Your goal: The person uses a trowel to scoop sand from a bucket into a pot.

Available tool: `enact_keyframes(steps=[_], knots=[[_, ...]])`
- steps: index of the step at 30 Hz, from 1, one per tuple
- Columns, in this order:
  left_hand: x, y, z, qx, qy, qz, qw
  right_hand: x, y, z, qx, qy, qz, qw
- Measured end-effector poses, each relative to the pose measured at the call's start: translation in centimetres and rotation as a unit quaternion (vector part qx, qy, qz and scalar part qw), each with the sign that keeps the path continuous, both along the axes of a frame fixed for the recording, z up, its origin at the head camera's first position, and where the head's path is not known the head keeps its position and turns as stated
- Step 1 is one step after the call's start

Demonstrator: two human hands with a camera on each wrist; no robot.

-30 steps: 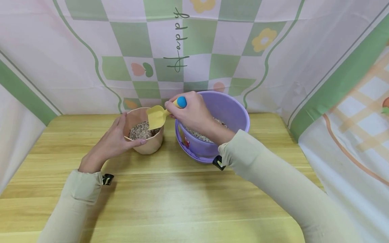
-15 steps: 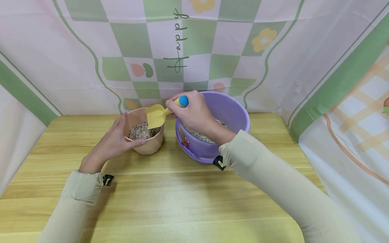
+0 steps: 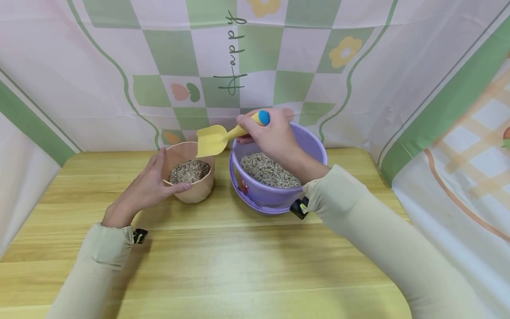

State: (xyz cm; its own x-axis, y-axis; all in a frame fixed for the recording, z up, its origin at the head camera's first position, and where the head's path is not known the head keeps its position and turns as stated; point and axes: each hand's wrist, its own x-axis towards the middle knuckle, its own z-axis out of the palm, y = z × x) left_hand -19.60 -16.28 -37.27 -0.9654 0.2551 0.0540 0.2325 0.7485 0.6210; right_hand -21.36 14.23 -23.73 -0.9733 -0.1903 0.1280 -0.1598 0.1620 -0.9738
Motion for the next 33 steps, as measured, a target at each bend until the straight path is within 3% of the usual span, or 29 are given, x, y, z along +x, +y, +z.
enact_keyframes(steps=[14,21,28,33], knots=[[0.1,-0.1,0.7,-0.015,-0.014,-0.003,0.9998,0.2,4.2,0.9,-0.129,0.015,-0.019,0.991],[-0.2,0.3,1.1,-0.037,0.064,0.002,0.9972,0.7,6.4,0.9,-0.172,0.008,-0.025,0.985],[-0.2,1.9,2.5,-0.053,0.088,-0.015,0.9946,1.3,8.4,0.9,-0.181,-0.003,-0.052,0.982],[-0.1,3.5,3.9,-0.034,0.110,-0.049,0.9921,1.6,9.6,0.5,-0.168,-0.007,-0.068,0.983]])
